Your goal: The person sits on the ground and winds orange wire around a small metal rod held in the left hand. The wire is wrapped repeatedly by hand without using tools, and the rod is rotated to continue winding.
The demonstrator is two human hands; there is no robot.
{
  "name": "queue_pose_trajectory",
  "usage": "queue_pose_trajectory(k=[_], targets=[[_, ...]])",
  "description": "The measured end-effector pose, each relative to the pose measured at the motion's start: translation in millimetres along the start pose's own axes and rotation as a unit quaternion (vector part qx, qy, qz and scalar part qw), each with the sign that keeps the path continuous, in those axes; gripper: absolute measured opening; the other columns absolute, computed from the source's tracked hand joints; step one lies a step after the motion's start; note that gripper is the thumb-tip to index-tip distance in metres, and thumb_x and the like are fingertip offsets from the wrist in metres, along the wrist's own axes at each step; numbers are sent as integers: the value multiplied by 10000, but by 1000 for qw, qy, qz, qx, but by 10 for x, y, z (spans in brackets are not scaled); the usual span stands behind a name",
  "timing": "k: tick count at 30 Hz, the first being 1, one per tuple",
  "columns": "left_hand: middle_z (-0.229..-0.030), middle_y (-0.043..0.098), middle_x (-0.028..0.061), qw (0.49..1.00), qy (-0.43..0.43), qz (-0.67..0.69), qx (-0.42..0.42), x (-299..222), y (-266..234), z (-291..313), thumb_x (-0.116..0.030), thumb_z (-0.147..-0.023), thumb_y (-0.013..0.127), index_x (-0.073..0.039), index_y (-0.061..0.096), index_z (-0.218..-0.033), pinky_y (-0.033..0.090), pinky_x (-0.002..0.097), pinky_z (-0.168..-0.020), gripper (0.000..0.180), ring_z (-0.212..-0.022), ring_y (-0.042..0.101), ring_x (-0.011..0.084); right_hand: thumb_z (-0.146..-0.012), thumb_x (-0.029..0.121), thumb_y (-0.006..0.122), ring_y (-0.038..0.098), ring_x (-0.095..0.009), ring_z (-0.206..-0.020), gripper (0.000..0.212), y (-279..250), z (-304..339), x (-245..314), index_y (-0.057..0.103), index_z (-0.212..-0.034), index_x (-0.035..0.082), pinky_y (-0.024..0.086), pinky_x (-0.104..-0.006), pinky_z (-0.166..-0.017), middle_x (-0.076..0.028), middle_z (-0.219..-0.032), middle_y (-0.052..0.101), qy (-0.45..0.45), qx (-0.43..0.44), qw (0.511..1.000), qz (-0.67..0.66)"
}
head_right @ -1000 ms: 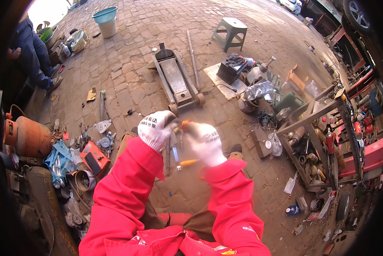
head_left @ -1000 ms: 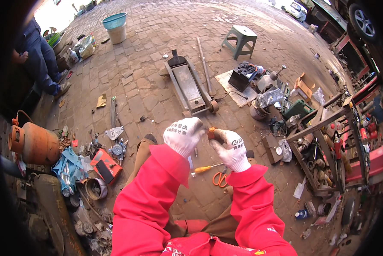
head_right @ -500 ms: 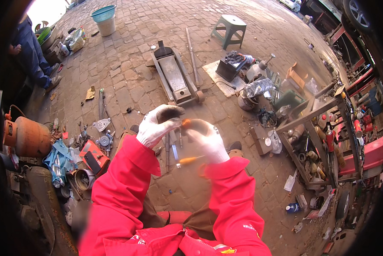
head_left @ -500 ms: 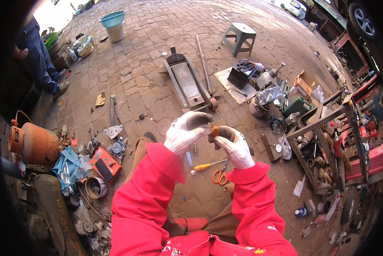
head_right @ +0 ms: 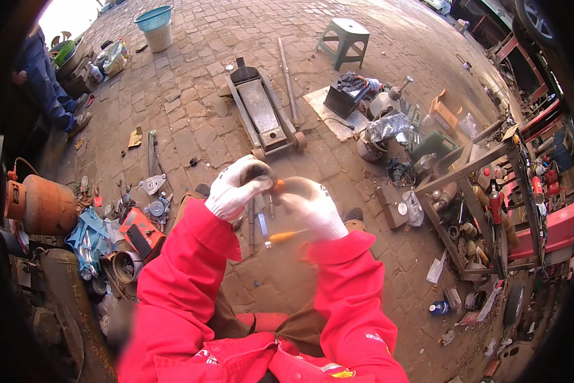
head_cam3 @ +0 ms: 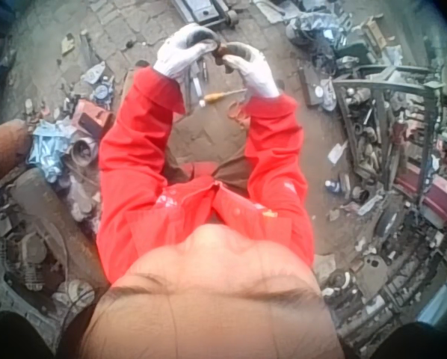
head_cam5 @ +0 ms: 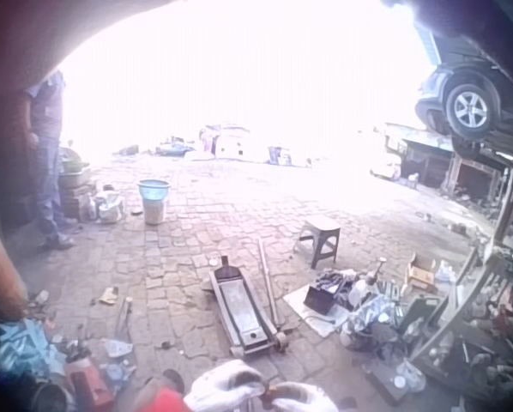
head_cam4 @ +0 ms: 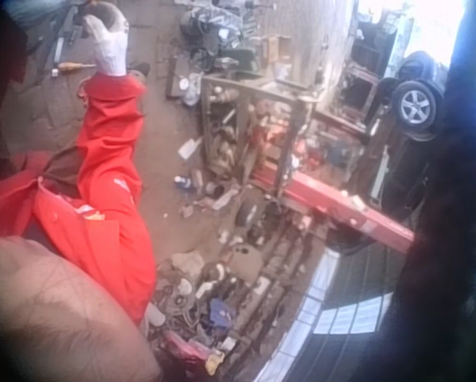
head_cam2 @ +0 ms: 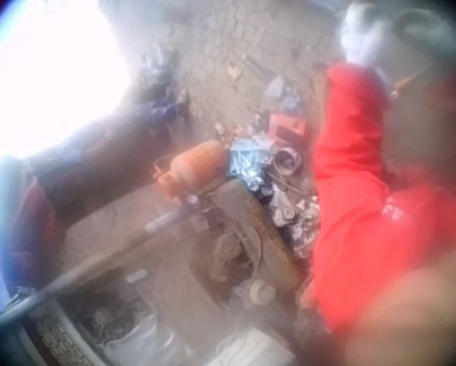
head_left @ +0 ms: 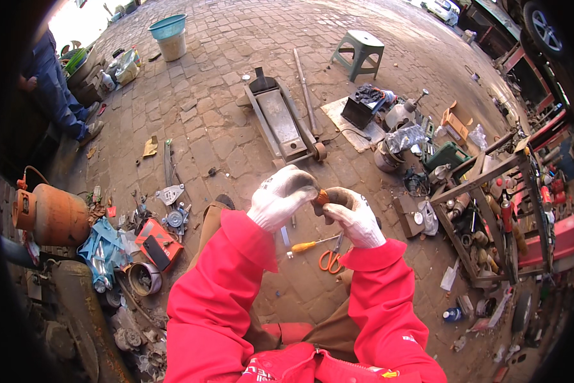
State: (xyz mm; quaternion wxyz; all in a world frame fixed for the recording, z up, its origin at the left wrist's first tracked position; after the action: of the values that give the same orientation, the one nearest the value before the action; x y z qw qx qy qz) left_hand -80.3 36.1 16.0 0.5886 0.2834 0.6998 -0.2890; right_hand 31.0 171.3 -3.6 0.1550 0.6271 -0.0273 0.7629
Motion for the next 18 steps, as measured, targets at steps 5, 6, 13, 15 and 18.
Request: queue_pose_trajectory(k=[5, 6, 13, 15, 18], targets=[[-914, 643, 38, 980, -94, 173, 14, 139, 91, 19, -119, -897, 645, -5, 642, -1035, 478, 266, -761, 178, -833, 589, 124, -873, 130, 645, 652, -116, -843, 279, 42, -3, 78, 640, -1123, 6, 490, -250, -694, -59, -955, 713, -25, 17, 999, 15], [-908, 641, 36, 970, -99, 222, 22, 161, 102, 8, -132, -902, 647, -6, 644, -1041, 476, 262, -745, 188, -821, 586, 119, -875, 127, 643, 652, -113, -846, 277, 62, -5, 102, 640, -1125, 7, 492, -250, -699, -56, -957, 713, -32, 25, 999, 15], [-943, 608, 25, 918, -188, 338, -88, 429, -15, -89, -291, -964, 608, -27, 555, -1278, 523, 276, -711, 414, -803, 598, 111, -898, 97, 628, 644, -90, -865, 258, 84, 6, 180, 638, -1142, 15, 495, -229, -720, -37, -963, 709, -33, -8, 999, 32], [-971, 616, 22, 936, -132, 323, -35, 360, 127, -76, -306, -961, 613, -24, 544, -1296, 518, 282, -774, 444, -860, 603, 111, -907, 87, 626, 631, -75, -844, 246, 78, 14, 170, 636, -1143, 18, 480, -218, -713, -26, -958, 708, -16, -25, 999, 42], [-1075, 642, 47, 943, -124, 302, 65, 307, 286, -26, -308, -948, 630, -10, 535, -1311, 498, 268, -840, 479, -941, 609, 116, -919, 37, 607, 640, -152, -996, 257, 105, 40, 209, 608, -1162, -45, 508, -293, -896, -94, -1077, 678, -17, -5, 1000, 24]])
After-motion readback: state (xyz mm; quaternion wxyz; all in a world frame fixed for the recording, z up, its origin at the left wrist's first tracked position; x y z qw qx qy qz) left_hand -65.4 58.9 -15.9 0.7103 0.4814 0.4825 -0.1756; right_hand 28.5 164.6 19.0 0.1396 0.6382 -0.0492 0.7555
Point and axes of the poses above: each hand's wrist, its own z-axis away from the middle knuckle, its own y-axis out of the palm, x = y × z, the point moved 6 cm from there along -z, towards the middle knuckle
